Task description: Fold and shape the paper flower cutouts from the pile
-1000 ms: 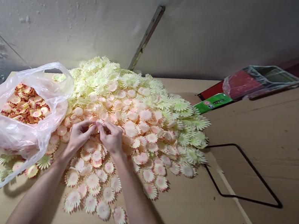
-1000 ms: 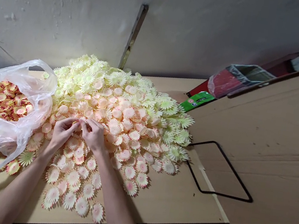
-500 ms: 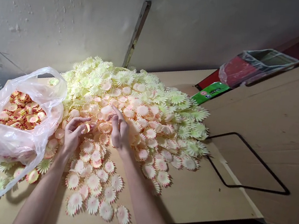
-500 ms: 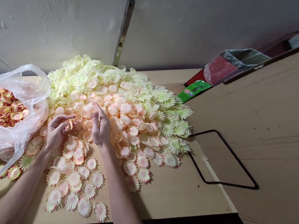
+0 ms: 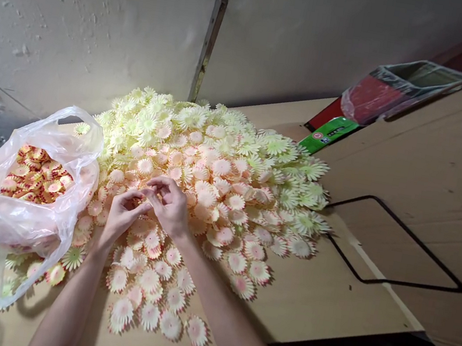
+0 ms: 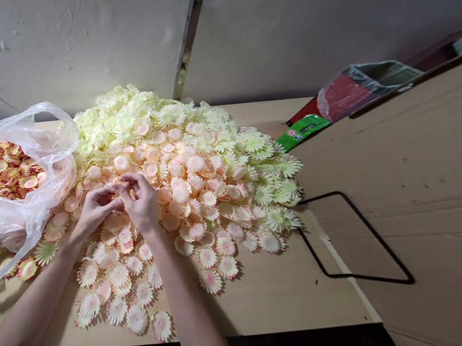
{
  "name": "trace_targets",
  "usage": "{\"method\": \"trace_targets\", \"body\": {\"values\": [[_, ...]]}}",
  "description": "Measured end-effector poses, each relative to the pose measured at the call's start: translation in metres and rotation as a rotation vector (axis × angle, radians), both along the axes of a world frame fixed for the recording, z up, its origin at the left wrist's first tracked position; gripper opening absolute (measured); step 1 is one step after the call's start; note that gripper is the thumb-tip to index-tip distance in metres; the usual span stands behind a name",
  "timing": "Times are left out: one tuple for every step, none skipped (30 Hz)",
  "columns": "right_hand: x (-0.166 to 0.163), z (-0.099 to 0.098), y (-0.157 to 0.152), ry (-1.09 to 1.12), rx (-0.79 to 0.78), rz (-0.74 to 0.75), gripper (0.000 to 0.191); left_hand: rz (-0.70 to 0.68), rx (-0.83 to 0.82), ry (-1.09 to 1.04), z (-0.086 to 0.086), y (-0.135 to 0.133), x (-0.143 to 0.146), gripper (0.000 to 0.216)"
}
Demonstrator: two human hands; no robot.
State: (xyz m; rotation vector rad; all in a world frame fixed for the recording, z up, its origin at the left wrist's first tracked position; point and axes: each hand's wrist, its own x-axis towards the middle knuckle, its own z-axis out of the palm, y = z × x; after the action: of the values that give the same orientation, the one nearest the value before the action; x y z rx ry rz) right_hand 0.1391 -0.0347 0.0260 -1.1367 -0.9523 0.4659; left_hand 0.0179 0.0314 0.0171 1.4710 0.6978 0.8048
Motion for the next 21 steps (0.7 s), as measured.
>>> {"method": "trace_targets", "body": {"values": [[0.000,0.000,0.000,-0.007,-0.006,0.006,0.024,0.021,-0.006,-0.004,-0.001,0.000,0.000,0.031],[0.002,0.001,0.000,-0.017,-0.015,0.020,0.024,0.042,-0.004,-0.005,-0.001,0.001,0.000,0.032],[0.004,0.001,-0.001,-0.020,-0.027,0.046,0.023,0.057,0.008,-0.002,-0.002,0.002,0.000,0.031],[0.005,0.000,-0.001,-0.008,-0.042,0.083,0.024,0.070,0.027,0.001,-0.002,0.002,-0.001,0.031],[0.007,0.000,-0.002,0.020,-0.063,0.132,0.025,0.079,0.048,0.005,-0.002,0.003,-0.002,0.031],[0.008,-0.001,-0.002,0.059,-0.084,0.181,0.026,0.082,0.069,0.011,-0.002,0.004,-0.002,0.031],[0.008,-0.002,-0.002,0.103,-0.101,0.222,0.026,0.081,0.090,0.018,-0.003,0.004,-0.003,0.030],[0.008,-0.002,-0.002,0.146,-0.109,0.253,0.027,0.083,0.108,0.023,-0.003,0.005,-0.004,0.030],[0.008,-0.003,-0.002,0.182,-0.111,0.274,0.028,0.084,0.120,0.028,-0.004,0.005,-0.005,0.030],[0.008,-0.004,-0.001,0.209,-0.110,0.287,0.029,0.084,0.127,0.034,-0.005,0.005,-0.005,0.029],[0.008,-0.005,-0.001,0.232,-0.109,0.299,0.030,0.083,0.131,0.039,-0.005,0.005,-0.006,0.029],[0.008,-0.006,0.000,0.256,-0.111,0.316,0.031,0.081,0.132,0.042,-0.005,0.004,-0.006,0.029],[0.009,-0.007,0.000,0.278,-0.116,0.336,0.032,0.078,0.131,0.044,-0.004,0.004,-0.006,0.029],[0.010,-0.008,0.001,0.294,-0.121,0.351,0.033,0.074,0.130,0.046,-0.003,0.003,-0.006,0.029],[0.012,-0.009,0.001,0.302,-0.124,0.361,0.034,0.072,0.131,0.048,-0.002,0.002,-0.006,0.029],[0.014,-0.009,0.001,0.304,-0.127,0.366,0.035,0.072,0.134,0.049,0.000,0.001,-0.006,0.030],[0.015,-0.009,0.002,0.302,-0.130,0.371,0.037,0.072,0.138,0.050,0.001,0.000,-0.007,0.030],[0.017,-0.009,0.002,0.302,-0.135,0.376,0.037,0.070,0.140,0.050,0.003,0.000,-0.007,0.031],[0.018,-0.009,0.002,0.303,-0.141,0.385,0.036,0.068,0.142,0.048,0.003,-0.001,-0.007,0.032],[0.018,-0.009,0.002,0.304,-0.144,0.395,0.035,0.067,0.143,0.045,0.003,-0.001,-0.006,0.032],[0.019,-0.008,0.002,0.300,-0.143,0.398,0.034,0.067,0.143,0.038,0.003,0.000,-0.006,0.032]]}}
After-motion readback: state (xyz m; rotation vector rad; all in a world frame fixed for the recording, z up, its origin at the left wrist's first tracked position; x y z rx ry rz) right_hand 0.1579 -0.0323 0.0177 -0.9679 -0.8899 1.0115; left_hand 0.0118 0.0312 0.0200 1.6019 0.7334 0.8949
